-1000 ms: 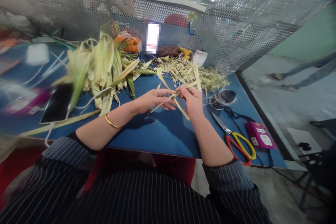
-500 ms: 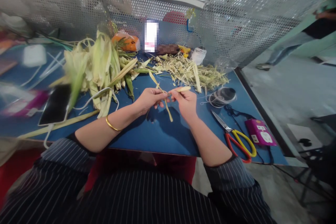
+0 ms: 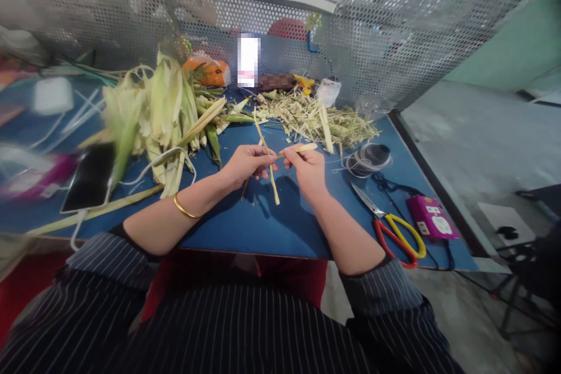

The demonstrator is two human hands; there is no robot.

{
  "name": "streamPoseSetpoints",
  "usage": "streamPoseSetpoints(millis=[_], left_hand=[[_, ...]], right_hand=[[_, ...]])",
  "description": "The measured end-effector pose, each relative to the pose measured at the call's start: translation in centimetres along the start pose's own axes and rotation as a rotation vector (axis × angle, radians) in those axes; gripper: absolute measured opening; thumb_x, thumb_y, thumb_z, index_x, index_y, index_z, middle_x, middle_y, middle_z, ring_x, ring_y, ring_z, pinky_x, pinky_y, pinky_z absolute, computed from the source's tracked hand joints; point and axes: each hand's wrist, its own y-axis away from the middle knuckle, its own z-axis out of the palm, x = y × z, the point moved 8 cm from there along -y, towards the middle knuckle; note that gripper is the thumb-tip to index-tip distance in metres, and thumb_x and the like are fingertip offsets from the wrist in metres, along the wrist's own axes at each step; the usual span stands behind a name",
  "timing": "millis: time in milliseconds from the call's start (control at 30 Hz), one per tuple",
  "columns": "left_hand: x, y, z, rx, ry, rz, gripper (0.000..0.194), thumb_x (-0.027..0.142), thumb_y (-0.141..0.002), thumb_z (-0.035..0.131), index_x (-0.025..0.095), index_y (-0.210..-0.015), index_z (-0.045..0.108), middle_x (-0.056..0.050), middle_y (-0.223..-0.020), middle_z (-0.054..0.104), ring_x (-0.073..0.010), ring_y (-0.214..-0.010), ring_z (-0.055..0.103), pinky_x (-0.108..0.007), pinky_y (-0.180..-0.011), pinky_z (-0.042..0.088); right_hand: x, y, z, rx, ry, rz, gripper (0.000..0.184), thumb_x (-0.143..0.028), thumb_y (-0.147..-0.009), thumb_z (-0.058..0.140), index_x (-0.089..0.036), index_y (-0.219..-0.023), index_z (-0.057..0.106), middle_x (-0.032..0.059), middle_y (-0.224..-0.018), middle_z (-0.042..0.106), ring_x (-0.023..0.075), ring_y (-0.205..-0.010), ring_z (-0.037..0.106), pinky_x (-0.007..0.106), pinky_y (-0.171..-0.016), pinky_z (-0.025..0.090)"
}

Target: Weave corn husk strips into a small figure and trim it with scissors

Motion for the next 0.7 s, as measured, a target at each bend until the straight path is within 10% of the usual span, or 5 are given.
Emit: streamPoseSetpoints(millis=[233, 400, 533, 700], left_hand=[[-0.4, -0.1, 0.4, -0.071, -0.013, 0.006, 0.018, 0.029, -0.083, 0.072, 0.013, -0.089, 0.07, -0.011, -0.089, 0.077, -0.0078, -0.05, 0.062, -0.021, -0.043, 0.041], [0.0, 0.5, 0.8, -0.027, -0.089, -0.009, 0.026, 0.036, -0.088, 0.065, 0.012, -0.079, 0.068, -0.014, -0.089, 0.077, -0.0068, -0.046, 0.06, -0.02, -0.04, 0.038], [0.2, 1.2, 1.9, -0.088, -0.333, 0.048, 0.026, 0.034, -0.086, 0.062, 0.013, -0.072, 0.068, -0.01, -0.082, 0.077, -0.0082, -0.046, 0.062, -0.018, -0.041, 0.04], [0.0, 1.6, 2.7, -0.149, -0.552, 0.131, 0.024, 0.031, -0.085, 0.058, 0.016, -0.072, 0.071, -0.004, -0.074, 0.077, -0.0093, -0.045, 0.064, -0.019, -0.051, 0.048]], right_hand=[[1.5, -1.0, -1.3, 0.04, 0.025, 0.102, 0.018, -0.037, -0.076, 0.07, -0.019, -0.081, 0.071, -0.0015, -0.066, 0.062, 0.0126, -0.059, 0.055, 0.03, -0.062, 0.048], [-3.5, -0.3, -4.1, 0.332, 0.478, -0.344, 0.03, -0.035, -0.081, 0.071, -0.026, -0.11, 0.07, 0.0042, -0.097, 0.066, 0.0201, -0.09, 0.059, 0.039, -0.09, 0.045], [-4.5, 0.3, -0.5, -0.005, 0.769, -0.448, 0.013, -0.036, -0.083, 0.07, -0.025, -0.087, 0.075, 0.0026, -0.08, 0.067, 0.0202, -0.083, 0.061, 0.041, -0.093, 0.039], [-2.3, 0.4, 1.1, -0.204, 0.484, -0.181, 0.019, -0.032, -0.085, 0.066, -0.021, -0.07, 0.063, -0.0029, -0.064, 0.058, 0.0118, -0.059, 0.048, 0.029, -0.061, 0.038]])
